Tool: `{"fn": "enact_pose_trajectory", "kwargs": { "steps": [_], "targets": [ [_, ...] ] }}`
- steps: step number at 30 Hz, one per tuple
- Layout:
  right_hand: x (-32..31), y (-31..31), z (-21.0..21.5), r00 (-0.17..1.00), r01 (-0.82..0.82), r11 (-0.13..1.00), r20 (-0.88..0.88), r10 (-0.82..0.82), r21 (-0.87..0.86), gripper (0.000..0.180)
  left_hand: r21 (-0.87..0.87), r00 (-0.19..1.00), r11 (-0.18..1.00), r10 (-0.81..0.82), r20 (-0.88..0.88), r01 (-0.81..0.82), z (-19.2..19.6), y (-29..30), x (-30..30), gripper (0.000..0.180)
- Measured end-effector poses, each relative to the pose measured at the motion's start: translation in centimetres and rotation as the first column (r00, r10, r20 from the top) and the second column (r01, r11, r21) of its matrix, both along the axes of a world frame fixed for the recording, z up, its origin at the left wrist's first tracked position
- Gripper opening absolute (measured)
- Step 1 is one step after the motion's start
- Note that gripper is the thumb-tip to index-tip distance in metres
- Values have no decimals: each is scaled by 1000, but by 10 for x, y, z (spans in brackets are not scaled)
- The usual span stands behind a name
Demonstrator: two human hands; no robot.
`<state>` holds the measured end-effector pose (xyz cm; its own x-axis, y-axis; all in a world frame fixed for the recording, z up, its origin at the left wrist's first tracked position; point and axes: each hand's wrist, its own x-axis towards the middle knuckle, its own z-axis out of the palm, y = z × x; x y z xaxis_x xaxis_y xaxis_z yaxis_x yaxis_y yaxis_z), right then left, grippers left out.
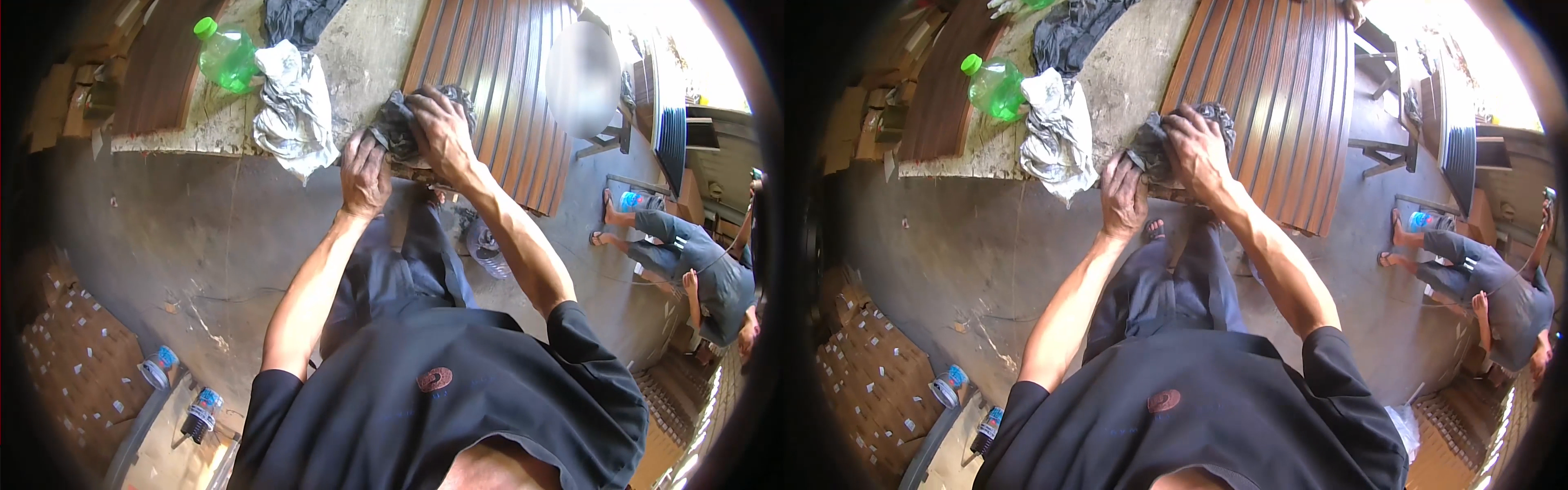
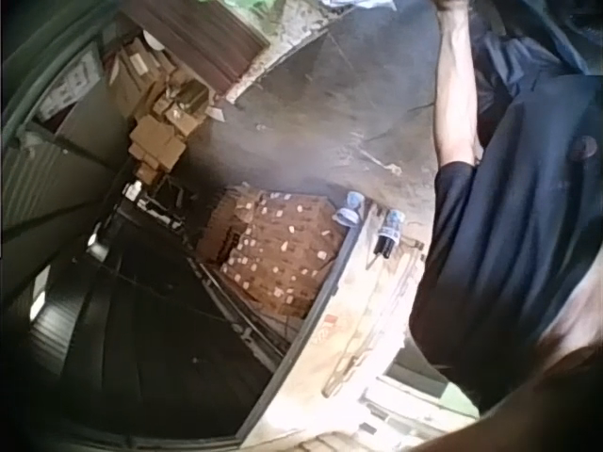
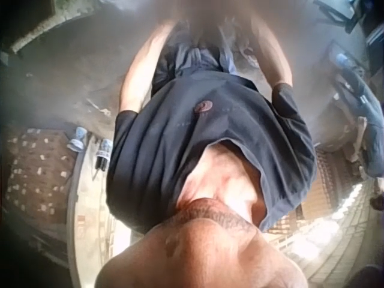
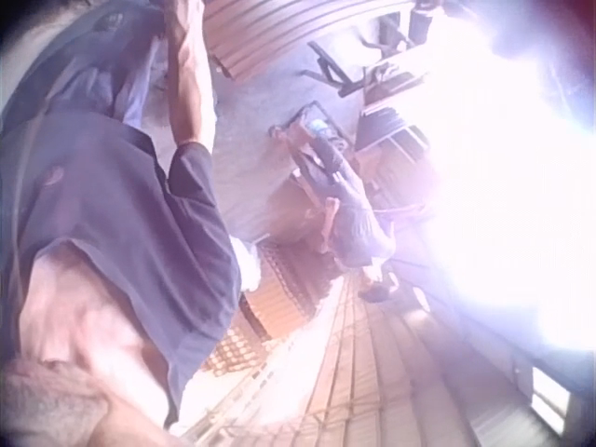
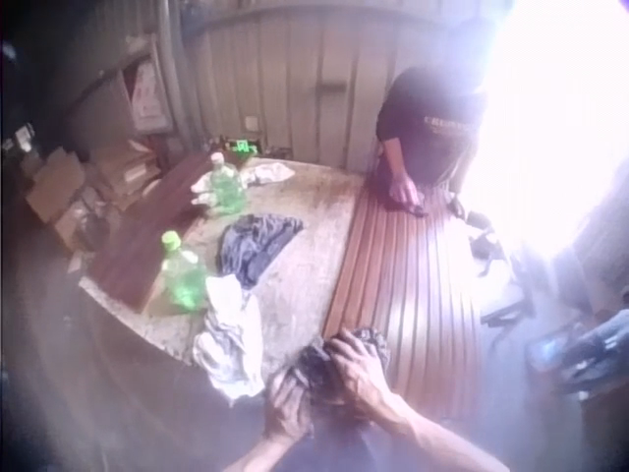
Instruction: The person wipes a wooden panel with a cloth, repeatedly rubbing the surface and flipping the cloth to different sides. They also use a plastic bottle to pour liquid onto the surface before continuing to wipe it.
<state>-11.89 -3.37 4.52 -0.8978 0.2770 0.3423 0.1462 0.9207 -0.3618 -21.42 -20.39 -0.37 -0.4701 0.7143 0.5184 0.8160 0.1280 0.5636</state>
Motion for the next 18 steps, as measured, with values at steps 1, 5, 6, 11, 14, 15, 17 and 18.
{"fn": "enact_pose_trajectory", "kwargs": {
  "steps": [1, 5, 6, 11, 14, 15, 17, 18],
  "targets": [
    [0, -4, -5, 999, -25, 1000, -33, 25, 0, 40, 4, 1000, 1000, 6, -2, -5, -1, 1, -2, 23],
    [27, -40, -15, 988, -142, 989, 67, 139, 42, 44, 57, 998, 997, 57, -32, -55, -4, -4, -5, 19],
    [24, -24, -11, 981, -182, 981, 86, 176, 63, 44, 51, 999, 998, 37, -20, -36, 1, 1, -2, 20],
    [-41, 42, -8, 997, 53, 995, -63, -48, 89, 41, 19, 1000, 1000, 5, 5, -5, 5, 14, 6, 29],
    [-26, 9, -10, 999, -50, 997, 5, 49, 58, 41, -25, 999, 999, 34, 6, -34, -6, -6, 4, 25],
    [-12, -2, -10, 987, -161, 987, 26, 161, 22, 42, -46, 999, 998, 52, 16, -51, -9, -7, 1, 23],
    [25, -24, -24, 977, -208, 973, 56, 204, 103, 44, 57, 999, 998, 39, 24, -41, 0, -1, 0, 25],
    [31, -21, -25, 973, -223, 971, 77, 216, 85, 49, 49, 998, 997, 54, 17, -55, 0, -1, -1, 25]
  ]
}}
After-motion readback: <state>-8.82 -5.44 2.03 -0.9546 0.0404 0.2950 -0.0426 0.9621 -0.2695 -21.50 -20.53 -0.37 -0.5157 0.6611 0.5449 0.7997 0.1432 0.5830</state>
